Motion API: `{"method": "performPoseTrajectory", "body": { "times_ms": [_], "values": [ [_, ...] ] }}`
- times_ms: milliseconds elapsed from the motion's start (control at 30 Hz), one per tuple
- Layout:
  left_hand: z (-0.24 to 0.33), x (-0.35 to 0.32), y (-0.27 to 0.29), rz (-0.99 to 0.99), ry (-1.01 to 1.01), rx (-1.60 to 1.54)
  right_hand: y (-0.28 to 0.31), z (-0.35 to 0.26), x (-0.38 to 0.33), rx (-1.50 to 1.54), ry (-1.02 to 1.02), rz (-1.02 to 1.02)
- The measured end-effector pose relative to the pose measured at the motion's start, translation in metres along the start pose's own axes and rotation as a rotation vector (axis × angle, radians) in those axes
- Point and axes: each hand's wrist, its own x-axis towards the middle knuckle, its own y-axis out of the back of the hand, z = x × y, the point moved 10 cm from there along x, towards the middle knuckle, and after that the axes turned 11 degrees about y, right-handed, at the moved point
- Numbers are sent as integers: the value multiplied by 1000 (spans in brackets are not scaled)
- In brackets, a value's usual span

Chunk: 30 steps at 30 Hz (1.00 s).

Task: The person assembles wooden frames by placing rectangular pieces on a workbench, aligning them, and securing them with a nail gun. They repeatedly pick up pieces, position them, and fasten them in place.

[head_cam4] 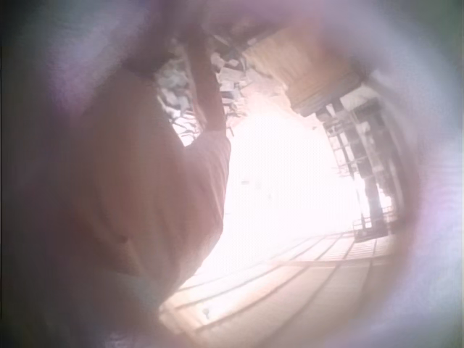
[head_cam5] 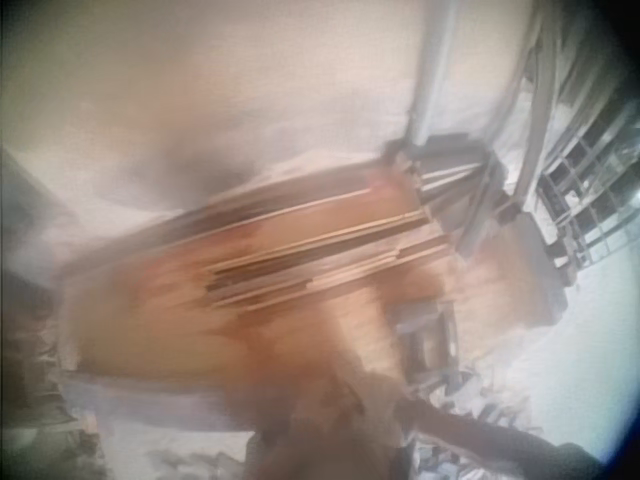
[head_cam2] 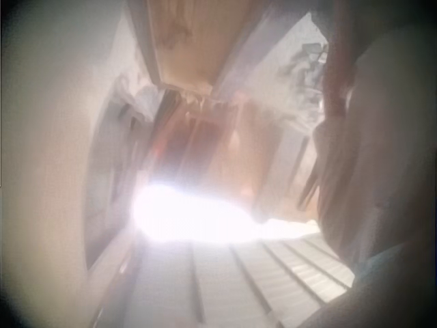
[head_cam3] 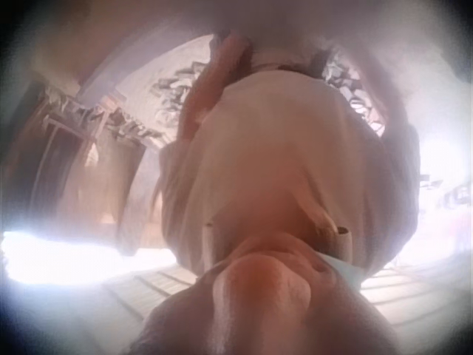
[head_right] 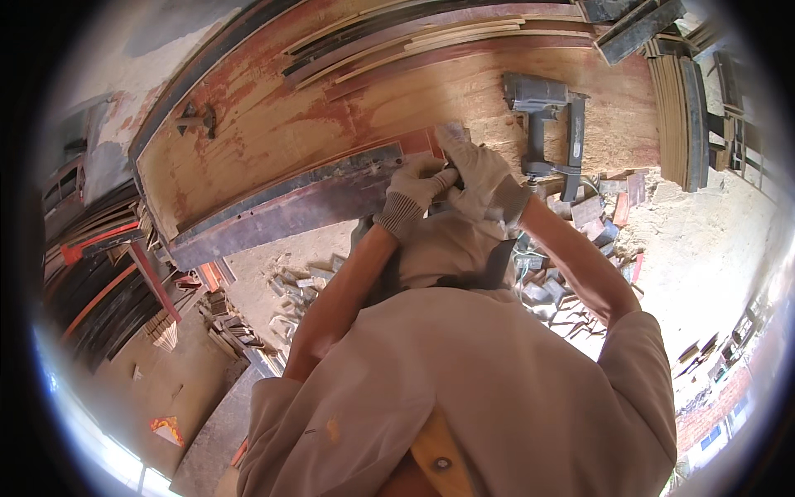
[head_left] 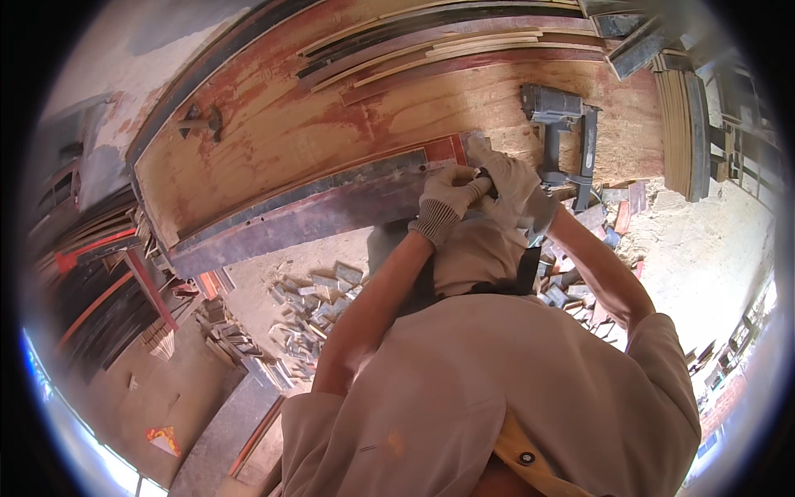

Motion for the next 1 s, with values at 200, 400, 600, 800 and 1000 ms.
{"method": "performPoseTrajectory", "body": {
  "times_ms": [200, 400, 600, 800, 1000],
  "values": [
    [-1, -22, 26, -90, 20, 102, -13, 18, -5, -75, -13, -353],
    [44, -31, 136, 466, -480, 586, 17, 142, -30, -125, -307, -503],
    [35, -16, 188, 729, -714, 1288, 30, 170, -16, -358, -196, -549],
    [24, -5, 209, 736, -637, 1267, 0, 160, 16, -405, -256, -707],
    [30, -13, 205, 760, -664, 1237, -6, 158, 28, -425, -273, -737]
  ]
}}
